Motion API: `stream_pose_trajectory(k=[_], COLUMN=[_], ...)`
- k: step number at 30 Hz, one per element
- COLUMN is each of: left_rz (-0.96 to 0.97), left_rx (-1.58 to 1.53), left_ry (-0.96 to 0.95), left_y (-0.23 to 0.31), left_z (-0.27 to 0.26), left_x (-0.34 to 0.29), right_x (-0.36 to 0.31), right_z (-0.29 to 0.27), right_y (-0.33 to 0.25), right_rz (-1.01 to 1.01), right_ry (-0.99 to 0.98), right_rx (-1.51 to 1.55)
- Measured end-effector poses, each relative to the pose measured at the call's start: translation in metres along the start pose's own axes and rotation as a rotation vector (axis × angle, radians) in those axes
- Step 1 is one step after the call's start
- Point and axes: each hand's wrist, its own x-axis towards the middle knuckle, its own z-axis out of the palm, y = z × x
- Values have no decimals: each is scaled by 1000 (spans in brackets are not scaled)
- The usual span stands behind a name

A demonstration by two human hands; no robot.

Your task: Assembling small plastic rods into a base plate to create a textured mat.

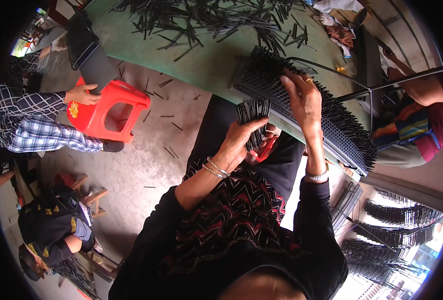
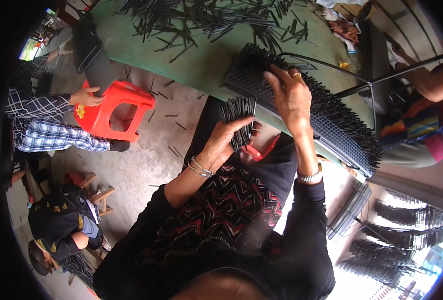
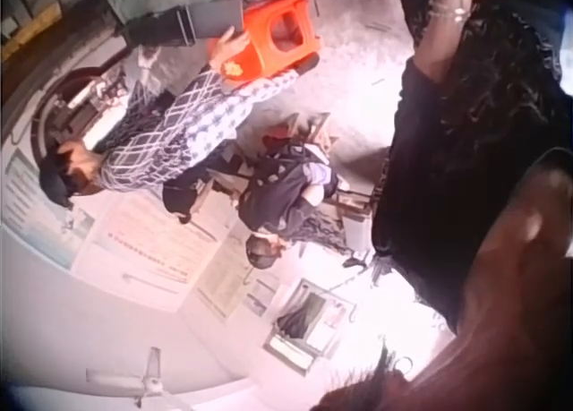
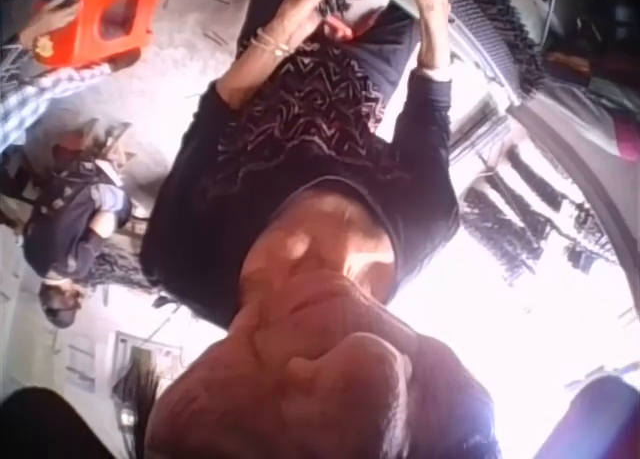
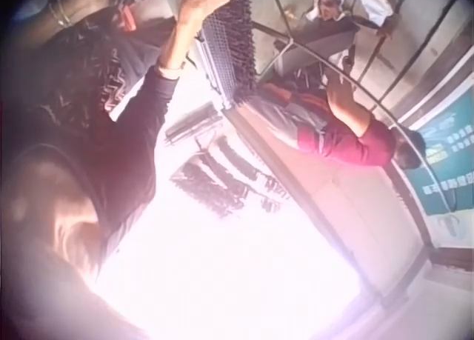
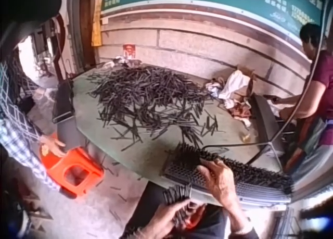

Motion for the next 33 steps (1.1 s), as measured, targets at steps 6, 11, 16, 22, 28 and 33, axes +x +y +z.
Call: stream_pose_trajectory(k=[6, 11, 16, 22, 28, 33], left_rz=[-23, -4, -30, -45, 18, 48], left_rx=[49, 115, 85, 44, 115, 147], left_ry=[-17, -53, -48, 38, 2, -37], left_y=[0, 4, 10, 11, 2, 3], left_z=[3, 7, 11, 15, 7, 5], left_x=[-1, -5, -10, -12, -2, -1], right_x=[-25, -26, -31, -33, -33, -33], right_z=[-11, -16, -13, -13, -15, -20], right_y=[-2, -2, 2, 2, 1, 1], right_rz=[183, 359, 354, 394, 413, 409], right_ry=[-500, -543, -489, -471, -477, -497], right_rx=[494, 646, 657, 674, 700, 690])
